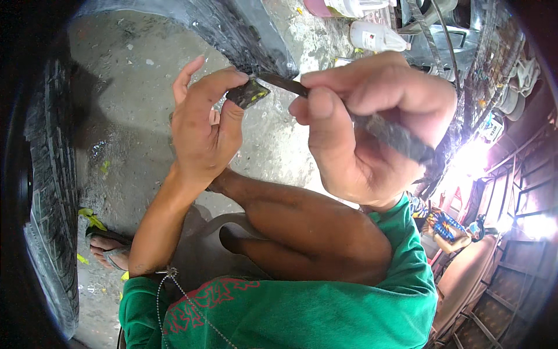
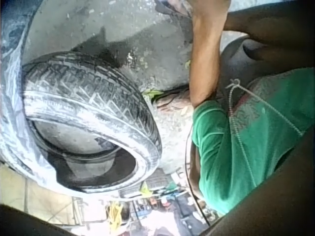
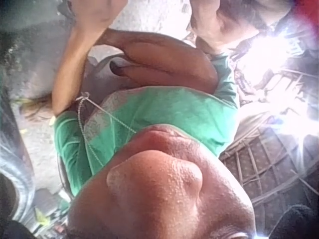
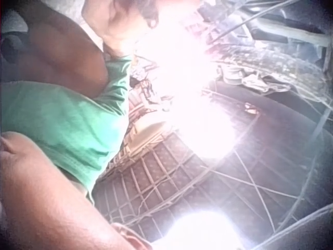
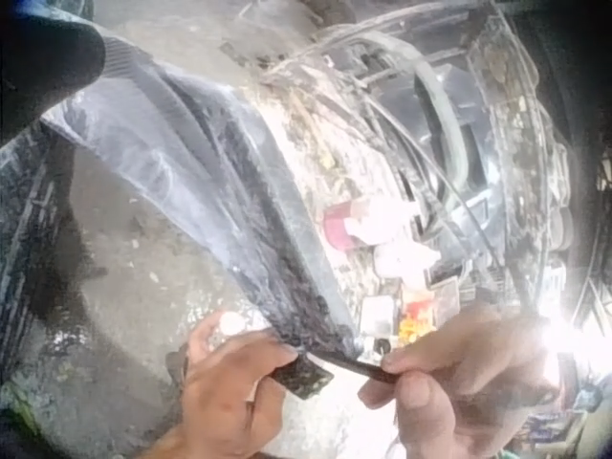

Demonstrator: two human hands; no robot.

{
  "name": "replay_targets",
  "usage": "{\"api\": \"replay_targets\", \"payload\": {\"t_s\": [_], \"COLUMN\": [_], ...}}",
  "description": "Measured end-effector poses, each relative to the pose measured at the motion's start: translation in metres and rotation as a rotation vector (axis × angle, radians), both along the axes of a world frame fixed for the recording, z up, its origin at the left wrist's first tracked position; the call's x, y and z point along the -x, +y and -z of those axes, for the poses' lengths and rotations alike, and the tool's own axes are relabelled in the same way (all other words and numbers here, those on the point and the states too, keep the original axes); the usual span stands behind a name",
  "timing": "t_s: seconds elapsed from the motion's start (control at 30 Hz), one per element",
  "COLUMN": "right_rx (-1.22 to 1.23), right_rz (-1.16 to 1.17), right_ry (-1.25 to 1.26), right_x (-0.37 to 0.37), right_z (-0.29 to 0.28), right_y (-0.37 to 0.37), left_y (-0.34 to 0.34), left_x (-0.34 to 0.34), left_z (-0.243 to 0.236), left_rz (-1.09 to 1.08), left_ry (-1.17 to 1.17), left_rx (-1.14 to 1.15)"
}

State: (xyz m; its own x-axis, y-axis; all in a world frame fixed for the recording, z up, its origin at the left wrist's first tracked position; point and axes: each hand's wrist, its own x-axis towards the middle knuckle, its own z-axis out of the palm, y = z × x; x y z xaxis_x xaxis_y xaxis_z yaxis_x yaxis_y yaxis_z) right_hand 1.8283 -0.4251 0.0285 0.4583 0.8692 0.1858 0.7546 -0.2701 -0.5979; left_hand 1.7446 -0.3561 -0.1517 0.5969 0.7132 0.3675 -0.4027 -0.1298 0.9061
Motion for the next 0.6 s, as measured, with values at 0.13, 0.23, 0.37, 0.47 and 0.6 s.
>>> {"api": "replay_targets", "payload": {"t_s": [0.13,0.23,0.37,0.47,0.6], "right_rx": [0.074,-0.097,0.042,-0.104,-0.205], "right_rz": [-0.027,0.042,0.023,0.135,0.177], "right_ry": [0.042,0.075,-0.048,0.030,0.097], "right_x": [-0.010,0.001,-0.008,0.006,0.010], "right_z": [-0.004,0.010,0.016,0.029,0.030], "right_y": [0.023,0.038,0.030,0.023,0.018], "left_y": [0.004,0.003,-0.002,-0.003,-0.007], "left_x": [0.002,0.001,0.002,0.000,-0.003], "left_z": [0.000,0.000,0.003,0.000,0.001], "left_rz": [-0.008,-0.014,-0.071,-0.068,-0.116], "left_ry": [0.015,0.001,0.036,0.049,0.023], "left_rx": [-0.075,-0.119,-0.103,-0.103,-0.105]}}
